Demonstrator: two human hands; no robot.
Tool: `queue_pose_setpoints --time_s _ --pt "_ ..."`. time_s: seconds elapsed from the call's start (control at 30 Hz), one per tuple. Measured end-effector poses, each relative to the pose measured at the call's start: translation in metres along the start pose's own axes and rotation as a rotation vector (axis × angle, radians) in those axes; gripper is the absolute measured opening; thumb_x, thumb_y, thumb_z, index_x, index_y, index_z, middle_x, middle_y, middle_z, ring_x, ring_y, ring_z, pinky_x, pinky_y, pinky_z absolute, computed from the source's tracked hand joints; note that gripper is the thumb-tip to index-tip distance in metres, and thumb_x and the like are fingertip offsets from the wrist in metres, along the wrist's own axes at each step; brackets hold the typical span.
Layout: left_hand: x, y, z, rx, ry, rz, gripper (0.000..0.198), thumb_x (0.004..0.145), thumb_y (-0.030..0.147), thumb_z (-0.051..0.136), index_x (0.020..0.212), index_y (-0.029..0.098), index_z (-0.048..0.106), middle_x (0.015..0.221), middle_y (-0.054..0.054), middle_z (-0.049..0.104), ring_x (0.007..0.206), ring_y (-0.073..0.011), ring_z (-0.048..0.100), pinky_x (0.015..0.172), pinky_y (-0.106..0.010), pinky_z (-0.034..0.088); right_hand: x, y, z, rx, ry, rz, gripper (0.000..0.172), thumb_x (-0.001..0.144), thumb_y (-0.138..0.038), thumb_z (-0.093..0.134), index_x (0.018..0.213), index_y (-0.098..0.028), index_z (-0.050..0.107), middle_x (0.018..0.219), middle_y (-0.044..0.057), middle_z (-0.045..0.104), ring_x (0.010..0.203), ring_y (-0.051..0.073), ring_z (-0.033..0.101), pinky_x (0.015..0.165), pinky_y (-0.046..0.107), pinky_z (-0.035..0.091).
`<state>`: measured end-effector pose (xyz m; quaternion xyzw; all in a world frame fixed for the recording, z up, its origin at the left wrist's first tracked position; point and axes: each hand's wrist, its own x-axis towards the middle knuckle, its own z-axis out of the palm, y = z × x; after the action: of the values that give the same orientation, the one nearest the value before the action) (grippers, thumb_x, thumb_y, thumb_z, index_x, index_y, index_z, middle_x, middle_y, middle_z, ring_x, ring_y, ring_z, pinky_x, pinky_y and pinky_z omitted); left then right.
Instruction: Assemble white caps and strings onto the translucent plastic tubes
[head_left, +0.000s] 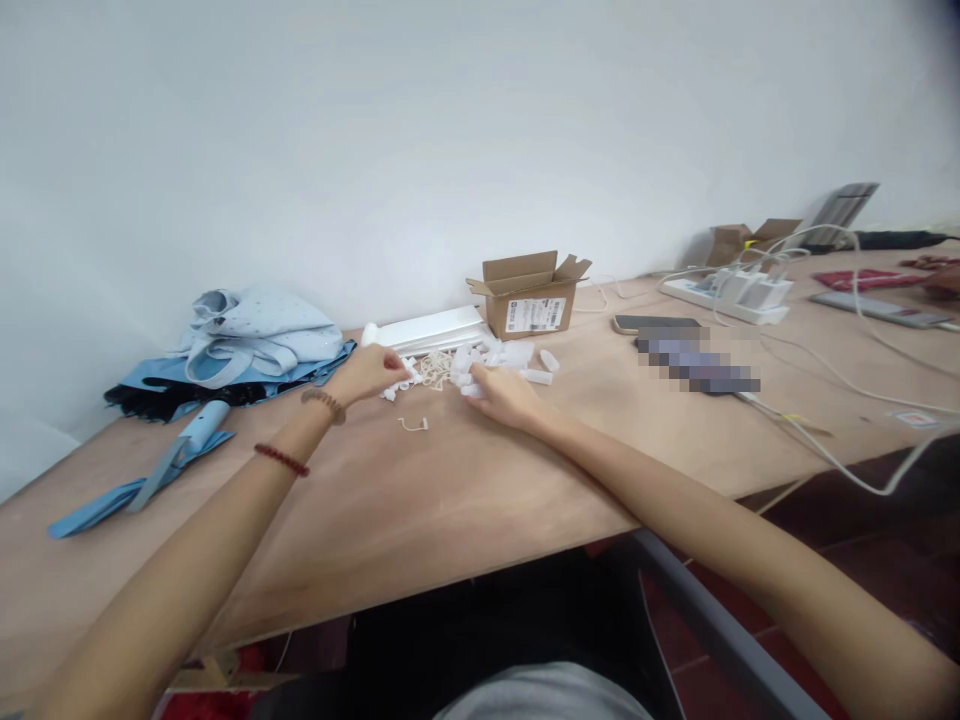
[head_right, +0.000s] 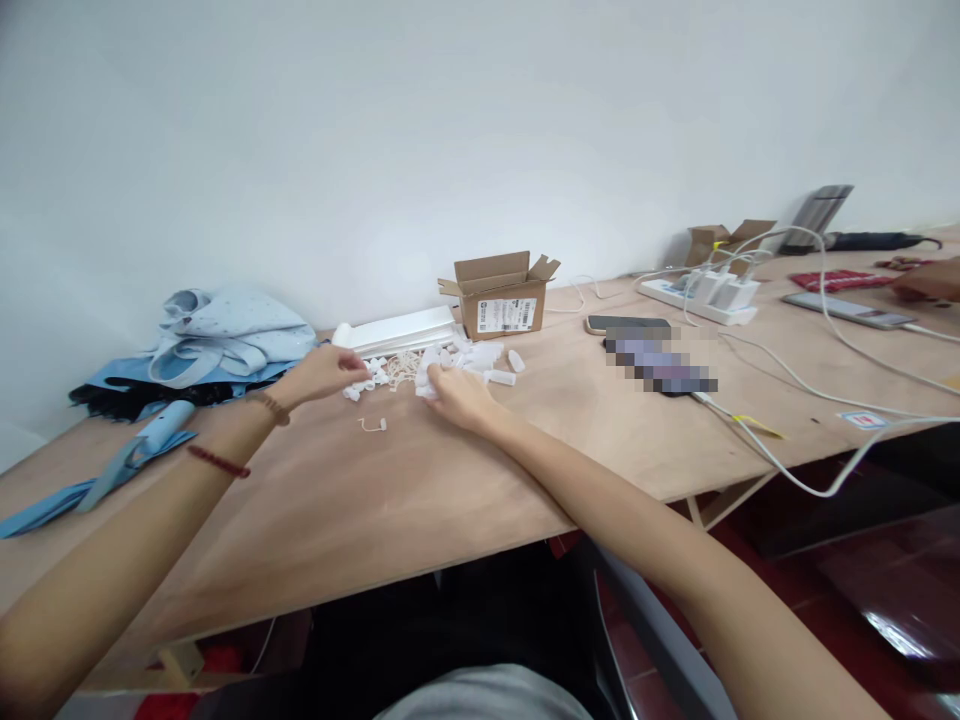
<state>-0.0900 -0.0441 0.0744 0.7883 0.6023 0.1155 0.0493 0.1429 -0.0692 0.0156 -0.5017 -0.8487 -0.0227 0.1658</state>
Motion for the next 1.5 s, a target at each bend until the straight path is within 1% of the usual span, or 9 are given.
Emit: queue_pose_setpoints --time_s 0.17,0.3,0.4,0.57,0.7,0.83,1.03,1.23,1.5 --pt "-0.052 0.025 0.032 -0.342 -0.224 0.111 0.029 0.068 0.041 0.064 0.082 0.016 0.064 0.076 -0.002 0.065 0.063 -0.0127 0.056 0.057 -0.022 0.042 -0.001 -0.001 0.004 0.084 0.038 -0.021 0.028 0.086 -0.040 0.049 0.101 -0.016 0.050 0.098 0.012 0.065 0.089 0.022 0.060 0.067 0.027 0.037" --pt "-0.054 0.024 0.055 -0.880 -0.159 -0.101 0.013 0.076 0.027 0.061 0.075 0.015 0.056 0.053 0.004 0.051 0.044 -0.0068 0.044 0.042 -0.018 0.034 0.000 0.000 0.004 0.096 0.036 -0.042 0.027 0.086 -0.039 0.050 0.100 -0.016 0.050 0.096 0.011 0.065 0.087 0.022 0.060 0.066 0.026 0.036" --pt "-0.049 0.021 0.053 -1.309 -0.074 -0.232 0.010 0.075 0.014 0.062 0.083 0.014 0.056 0.063 0.002 0.054 0.048 -0.0052 0.048 0.041 -0.015 0.036 -0.001 -0.002 0.004 0.106 0.029 -0.098 0.026 0.086 -0.038 0.050 0.101 -0.016 0.050 0.098 0.011 0.065 0.087 0.020 0.060 0.067 0.025 0.036" --pt "-0.053 0.025 0.045 -1.593 -0.208 -0.454 0.013 0.089 0.016 0.046 0.083 0.011 0.056 0.069 -0.003 0.057 0.057 -0.0069 0.057 0.050 -0.015 0.047 -0.004 -0.011 0.003 0.051 0.033 -0.214 0.027 0.086 -0.031 0.051 0.109 -0.017 0.048 0.106 0.010 0.061 0.088 0.020 0.059 0.067 0.025 0.037" --pt "-0.059 0.033 0.047 -1.578 -0.382 -0.469 0.040 0.089 0.050 0.043 0.083 0.012 0.057 0.064 -0.001 0.052 0.049 -0.0066 0.050 0.041 -0.016 0.041 -0.006 -0.018 0.001 -0.096 0.027 -0.275 0.023 0.086 -0.020 0.047 0.109 -0.017 0.050 0.106 0.010 0.058 0.086 0.020 0.057 0.064 0.026 0.038" --pt "-0.066 0.045 0.050 -1.366 -0.391 -0.368 0.045 0.077 0.061 0.054 0.078 0.016 0.052 0.053 0.007 0.036 0.038 -0.0047 0.033 0.034 -0.016 0.030 -0.007 -0.022 0.000 -0.205 0.064 -0.309 0.025 0.090 -0.017 0.040 0.112 -0.018 0.050 0.108 0.011 0.055 0.097 0.022 0.053 0.064 0.026 0.039" --pt "-0.069 0.055 0.055 -1.141 -0.233 -0.271 0.044 0.081 0.057 0.050 0.062 0.019 0.038 0.049 0.009 0.023 0.034 -0.0032 0.018 0.032 -0.016 0.019 -0.004 -0.025 0.000 -0.216 0.005 -0.294 0.024 0.091 -0.015 0.036 0.111 -0.017 0.050 0.110 0.012 0.056 0.097 0.021 0.054 0.066 0.027 0.041" --pt "-0.073 0.048 0.052 -1.153 -0.230 -0.209 0.045 0.082 0.053 0.050 0.058 0.020 0.031 0.048 0.009 0.020 0.035 -0.0029 0.015 0.034 -0.016 0.014 0.001 -0.001 -0.007 -0.159 0.056 -0.158 0.023 0.089 -0.013 0.036 0.107 -0.017 0.049 0.108 0.010 0.059 0.092 0.021 0.058 0.064 0.027 0.038" --pt "-0.041 0.034 0.037 -1.061 -0.043 -0.220 0.034 0.086 0.041 0.045 0.062 0.017 0.044 0.050 0.006 0.035 0.035 -0.0044 0.031 0.036 -0.018 0.028 0.014 0.055 -0.010 0.057 0.278 0.223 0.030 0.088 -0.044 0.043 0.096 -0.017 0.054 0.093 0.009 0.065 0.083 0.022 0.058 0.064 0.027 0.035"
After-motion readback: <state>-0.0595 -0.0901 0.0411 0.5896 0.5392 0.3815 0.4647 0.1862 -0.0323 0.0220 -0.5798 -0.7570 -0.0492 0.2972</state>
